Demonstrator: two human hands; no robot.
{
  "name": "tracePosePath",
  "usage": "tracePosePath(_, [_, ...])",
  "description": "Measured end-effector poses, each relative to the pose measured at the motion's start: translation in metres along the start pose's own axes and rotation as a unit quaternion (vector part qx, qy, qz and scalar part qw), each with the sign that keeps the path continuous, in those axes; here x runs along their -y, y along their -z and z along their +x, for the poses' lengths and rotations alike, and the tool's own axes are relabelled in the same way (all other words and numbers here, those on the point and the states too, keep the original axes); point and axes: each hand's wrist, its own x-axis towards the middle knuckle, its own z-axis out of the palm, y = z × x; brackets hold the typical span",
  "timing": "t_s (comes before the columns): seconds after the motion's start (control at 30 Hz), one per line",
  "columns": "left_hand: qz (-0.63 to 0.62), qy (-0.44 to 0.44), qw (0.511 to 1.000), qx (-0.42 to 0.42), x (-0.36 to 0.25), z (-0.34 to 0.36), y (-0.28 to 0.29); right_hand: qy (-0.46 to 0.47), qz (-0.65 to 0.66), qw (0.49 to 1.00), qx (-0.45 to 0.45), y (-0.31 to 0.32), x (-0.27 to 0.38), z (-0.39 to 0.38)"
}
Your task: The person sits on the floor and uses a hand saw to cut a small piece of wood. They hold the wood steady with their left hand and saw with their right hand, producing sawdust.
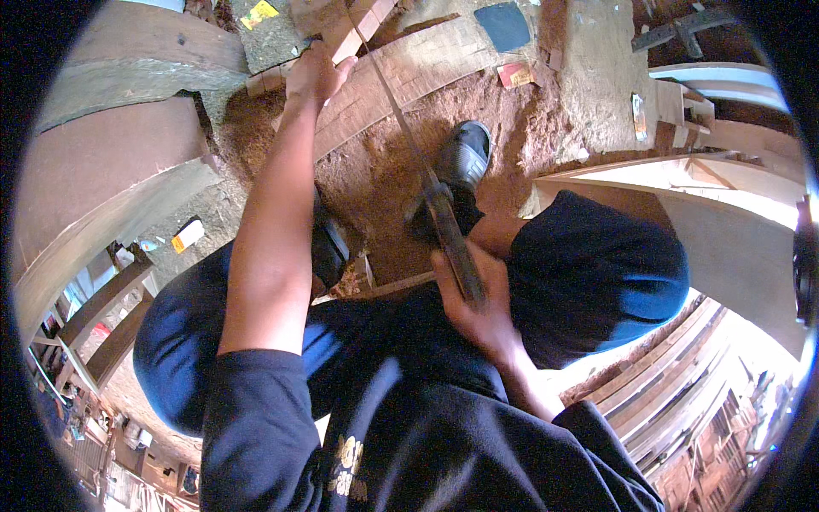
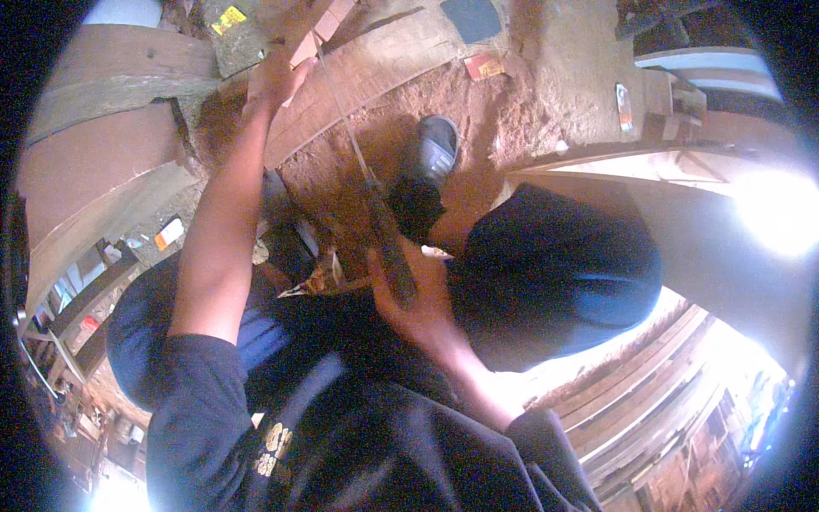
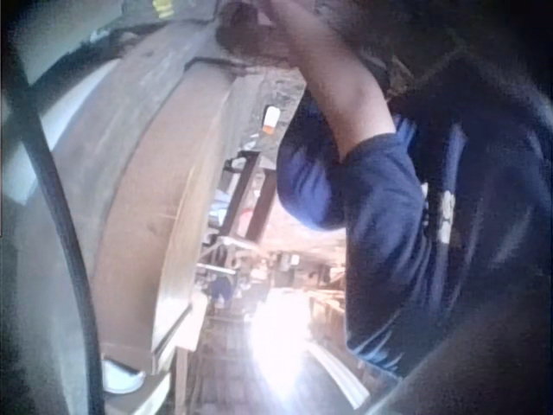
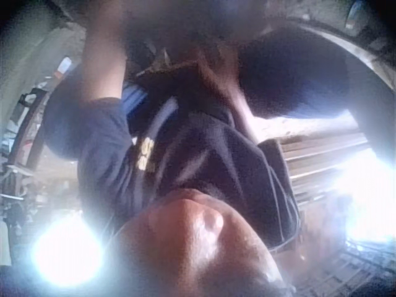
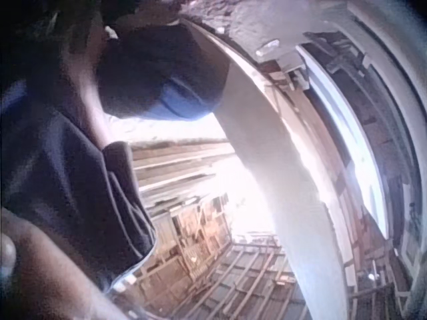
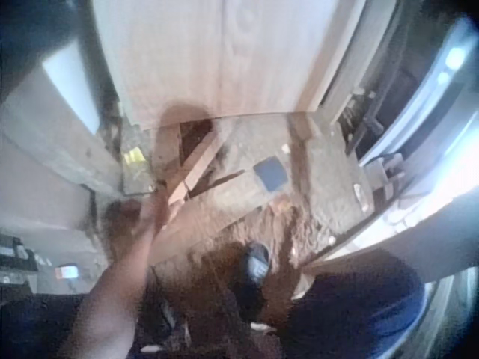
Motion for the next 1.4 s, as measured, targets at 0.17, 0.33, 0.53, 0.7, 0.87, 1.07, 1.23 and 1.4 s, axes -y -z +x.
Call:
tracePosePath(0.17, [0.021, -0.031, 0.997, -0.063, 0.010, 0.002, -0.020, 0.031, -0.001, 1.000, 0.002, -0.010, -0.006, 0.026])
tracePosePath(0.33, [0.084, 0.014, 0.995, -0.048, -0.018, -0.008, -0.008, 0.025, 0.000, 0.999, -0.030, 0.010, 0.008, -0.009])
tracePosePath(0.53, [0.094, 0.001, 0.992, -0.085, -0.017, -0.014, -0.005, 0.039, 0.020, 0.999, -0.029, -0.004, 0.015, 0.024])
tracePosePath(0.7, [0.119, 0.020, 0.987, -0.103, -0.028, -0.019, -0.010, -0.023, -0.008, 1.000, -0.008, 0.026, 0.025, -0.016])
tracePosePath(0.87, [0.098, 0.010, 0.988, -0.122, -0.022, -0.019, -0.015, 0.004, -0.015, 1.000, -0.021, 0.018, 0.028, 0.028])
tracePosePath(1.07, [0.118, 0.003, 0.987, -0.112, -0.015, -0.013, -0.020, -0.046, -0.029, 0.999, 0.004, 0.045, 0.035, -0.007])
tracePosePath(1.23, [0.121, 0.005, 0.988, -0.101, -0.024, -0.015, -0.014, -0.054, 0.011, 0.998, 0.012, 0.042, 0.040, 0.009])
tracePosePath(1.4, [0.072, 0.018, 0.995, -0.064, -0.019, -0.012, -0.004, -0.039, -0.029, 0.999, 0.021, 0.041, 0.029, -0.007])
